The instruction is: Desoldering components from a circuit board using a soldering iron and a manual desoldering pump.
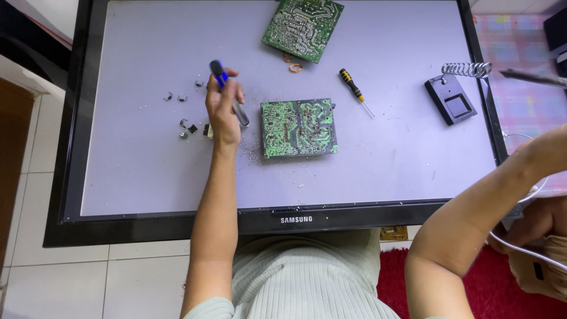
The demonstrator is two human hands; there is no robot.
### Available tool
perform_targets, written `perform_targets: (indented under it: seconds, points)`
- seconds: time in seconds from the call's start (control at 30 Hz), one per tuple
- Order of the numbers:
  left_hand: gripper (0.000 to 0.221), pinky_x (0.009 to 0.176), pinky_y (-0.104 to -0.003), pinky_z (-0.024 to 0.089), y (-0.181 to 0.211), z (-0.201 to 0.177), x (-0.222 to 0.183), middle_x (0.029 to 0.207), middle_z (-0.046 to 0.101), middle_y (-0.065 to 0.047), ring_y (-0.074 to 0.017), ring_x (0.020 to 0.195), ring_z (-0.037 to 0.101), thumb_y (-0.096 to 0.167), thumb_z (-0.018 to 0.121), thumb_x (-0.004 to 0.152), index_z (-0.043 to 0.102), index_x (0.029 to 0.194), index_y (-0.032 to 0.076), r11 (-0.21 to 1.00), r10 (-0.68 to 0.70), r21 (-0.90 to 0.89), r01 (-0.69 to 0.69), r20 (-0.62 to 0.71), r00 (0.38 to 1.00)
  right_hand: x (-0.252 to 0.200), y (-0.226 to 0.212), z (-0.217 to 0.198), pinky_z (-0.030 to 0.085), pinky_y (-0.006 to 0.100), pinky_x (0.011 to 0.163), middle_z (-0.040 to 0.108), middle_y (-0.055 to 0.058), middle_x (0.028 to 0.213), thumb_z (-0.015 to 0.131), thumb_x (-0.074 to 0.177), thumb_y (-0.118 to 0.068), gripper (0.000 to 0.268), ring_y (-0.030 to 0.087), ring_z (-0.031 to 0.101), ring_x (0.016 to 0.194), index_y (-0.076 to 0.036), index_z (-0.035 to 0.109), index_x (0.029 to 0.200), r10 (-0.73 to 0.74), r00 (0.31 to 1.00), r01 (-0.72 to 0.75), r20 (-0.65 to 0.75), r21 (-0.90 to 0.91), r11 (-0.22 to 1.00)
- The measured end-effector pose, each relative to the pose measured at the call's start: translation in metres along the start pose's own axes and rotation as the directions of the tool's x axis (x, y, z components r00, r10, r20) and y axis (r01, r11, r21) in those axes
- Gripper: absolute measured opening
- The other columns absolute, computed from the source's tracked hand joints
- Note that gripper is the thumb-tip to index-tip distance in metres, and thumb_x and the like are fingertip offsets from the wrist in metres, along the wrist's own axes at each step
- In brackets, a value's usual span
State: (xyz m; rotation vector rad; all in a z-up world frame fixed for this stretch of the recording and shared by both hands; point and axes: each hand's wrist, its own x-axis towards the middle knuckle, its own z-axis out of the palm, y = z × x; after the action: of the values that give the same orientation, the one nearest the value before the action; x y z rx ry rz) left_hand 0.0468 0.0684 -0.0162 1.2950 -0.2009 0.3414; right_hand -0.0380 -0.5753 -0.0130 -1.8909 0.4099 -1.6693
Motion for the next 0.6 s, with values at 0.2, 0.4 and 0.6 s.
perform_targets:
  seconds: [0.2,0.4,0.6]
  points:
    - [0.068,0.068,-0.026,0.047,-0.001,0.006,-0.003,0.055,0.044,0.004,-0.0126,0.056,0.052,0.078,0.027,0.104,0.056,0.075,0.023,0.975,-0.011,-0.223,0.008,-0.01,1.0,-0.042,-0.176,0.033,0.051,0.033,0.056,0.067,0.013,0.082,0.062,0.111,-0.04,0.037,0.024,0.063,0.063,-0.006,0.073,0.106,0.281,0.947,-0.321,0.155,0.467,0.824]
    - [0.071,0.062,-0.024,0.043,0.0,0.012,-0.008,0.054,0.041,0.001,-0.012,0.053,0.048,0.072,0.026,0.108,0.052,0.068,0.019,0.99,0.014,-0.142,-0.013,0.001,1.0,-0.123,-0.251,0.091,0.052,0.032,0.048,0.065,0.017,0.084,0.061,0.118,-0.016,0.014,0.026,0.064,0.058,-0.002,0.06,0.114,0.117,0.872,-0.395,0.476,0.539,0.744]
    - [0.068,0.059,-0.024,0.041,0.002,0.015,-0.008,0.058,0.044,-0.003,-0.0128,0.054,0.046,0.062,0.031,0.113,0.055,0.07,0.014,0.992,0.072,-0.107,-0.068,0.04,0.997,-0.155,-0.276,0.109,0.054,0.028,0.056,0.068,0.014,0.089,0.059,0.117,-0.018,0.014,0.021,0.066,0.068,-0.004,0.058,0.117,0.057,0.757,-0.508,0.651,0.531,0.678]
